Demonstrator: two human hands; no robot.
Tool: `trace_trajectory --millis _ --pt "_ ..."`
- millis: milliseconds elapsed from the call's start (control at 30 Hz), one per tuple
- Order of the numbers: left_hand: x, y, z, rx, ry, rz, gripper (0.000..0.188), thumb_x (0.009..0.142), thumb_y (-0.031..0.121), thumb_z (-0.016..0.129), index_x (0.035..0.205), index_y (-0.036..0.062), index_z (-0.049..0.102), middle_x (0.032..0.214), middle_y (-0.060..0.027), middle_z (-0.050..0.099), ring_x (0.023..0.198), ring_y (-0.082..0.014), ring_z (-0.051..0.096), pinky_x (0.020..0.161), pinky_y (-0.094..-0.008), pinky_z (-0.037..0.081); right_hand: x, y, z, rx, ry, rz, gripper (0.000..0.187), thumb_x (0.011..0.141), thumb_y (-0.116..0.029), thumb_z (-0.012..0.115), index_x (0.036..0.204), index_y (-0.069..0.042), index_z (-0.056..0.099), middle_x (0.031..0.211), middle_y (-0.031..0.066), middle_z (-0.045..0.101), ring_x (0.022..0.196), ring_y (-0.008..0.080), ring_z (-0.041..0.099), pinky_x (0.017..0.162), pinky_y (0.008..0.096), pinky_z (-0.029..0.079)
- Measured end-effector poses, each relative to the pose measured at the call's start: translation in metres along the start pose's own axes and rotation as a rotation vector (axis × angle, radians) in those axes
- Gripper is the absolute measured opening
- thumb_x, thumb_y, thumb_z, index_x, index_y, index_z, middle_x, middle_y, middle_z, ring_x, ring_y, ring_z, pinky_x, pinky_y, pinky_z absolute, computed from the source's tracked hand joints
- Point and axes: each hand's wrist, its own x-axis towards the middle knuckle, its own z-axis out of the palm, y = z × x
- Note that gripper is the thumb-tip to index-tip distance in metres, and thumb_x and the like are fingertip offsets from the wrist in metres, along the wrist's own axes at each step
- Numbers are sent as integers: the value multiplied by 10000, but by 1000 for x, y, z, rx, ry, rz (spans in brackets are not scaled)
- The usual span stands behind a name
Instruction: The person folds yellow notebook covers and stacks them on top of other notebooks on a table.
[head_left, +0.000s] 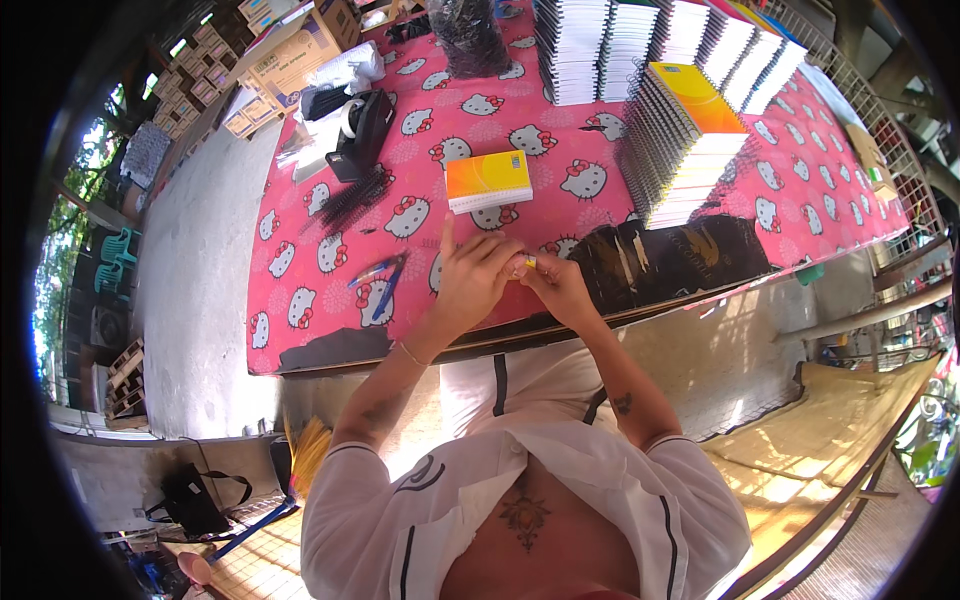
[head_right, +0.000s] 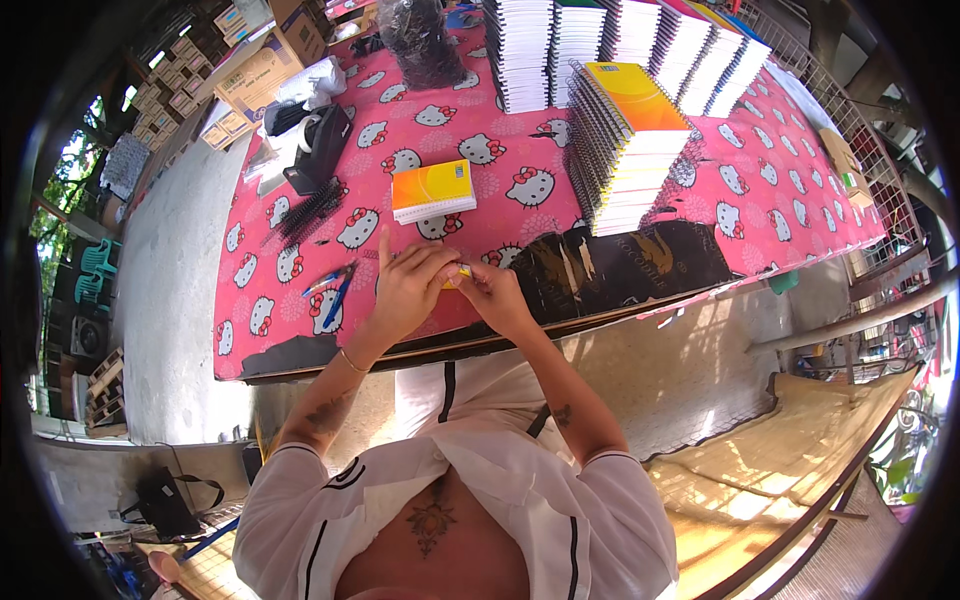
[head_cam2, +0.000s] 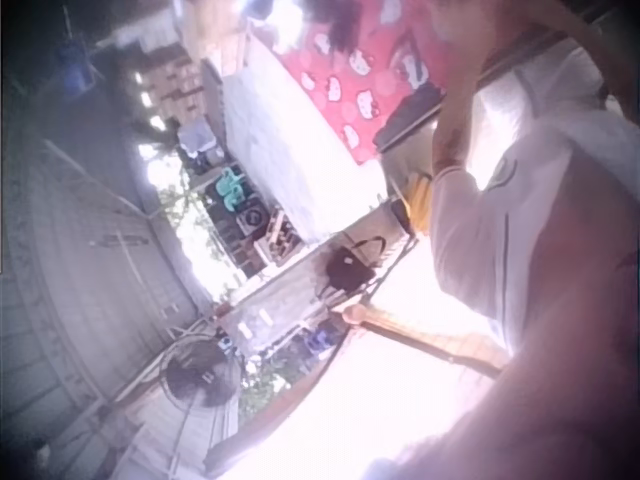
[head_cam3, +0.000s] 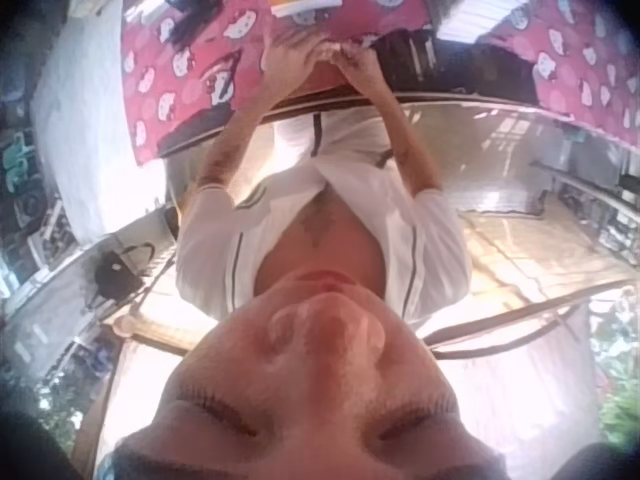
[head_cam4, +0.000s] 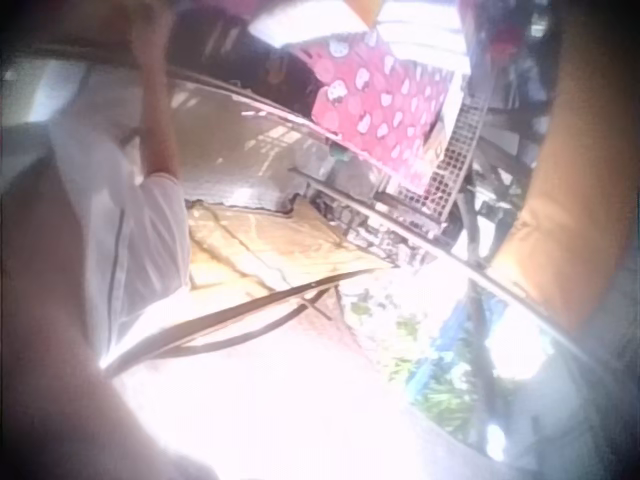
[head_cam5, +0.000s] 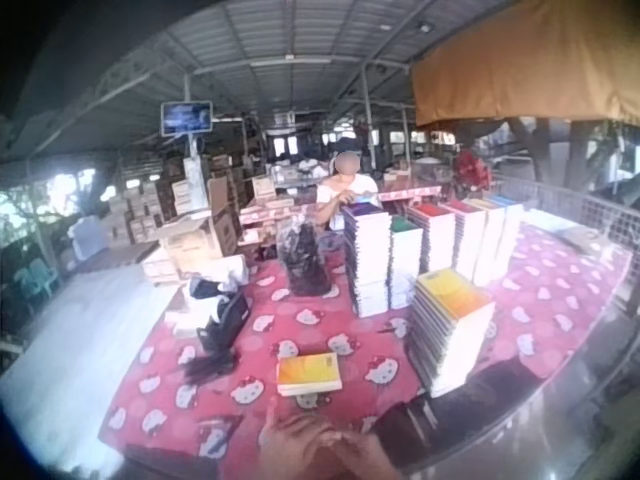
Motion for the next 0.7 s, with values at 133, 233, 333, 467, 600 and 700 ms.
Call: trace_trajectory --millis 133,233,333,467,600,700 --pt "3 5 -3 -127 34 -30 202 936 252 670 1099 137 700 1022 -20 728 1012 -221 681 1178 -596 191 2 -3 -6 -101 -61 59 187 943 -116 698 1070 21 689 699 66 619 646 50 509 583 251 458" --pt "1 -1 -9 -130 -33 -67 165 929 230 682 1067 141 702 992 -16 729 971 -224 688 1185 -581 204 1 -22 -15 -187 -61 54 196 942 -115 693 1072 33 697 698 64 647 654 70 575 607 254 489" --pt "-1 -6 -8 -120 -48 -37 152 925 225 682 1053 146 699 975 -19 723 941 -232 685 1155 -598 232 6 -32 -27 -56 -32 17 204 947 -109 680 1090 33 707 738 55 679 702 78 626 654 254 523" --pt "1 -3 -6 -138 -8 3 163 913 189 696 1052 105 692 985 -51 721 941 -253 680 1142 -539 297 24 -45 -47 -72 -206 114 146 926 -65 682 1032 26 725 845 34 717 776 73 654 704 248 548" --pt "-1 -6 -9 -142 -19 -9 187 896 193 709 1033 69 679 952 -83 699 904 -292 660 953 -466 436 39 -54 -55 -87 -348 50 93 888 -50 714 958 11 710 822 26 704 765 59 644 690 241 541" --pt "-4 -10 -13 -115 -85 3 190 889 189 708 1019 56 671 933 -105 686 886 -314 649 852 -437 463 42 -53 -53 -184 -376 -38 93 853 -44 740 909 4 683 776 21 672 746 46 627 657 242 524"
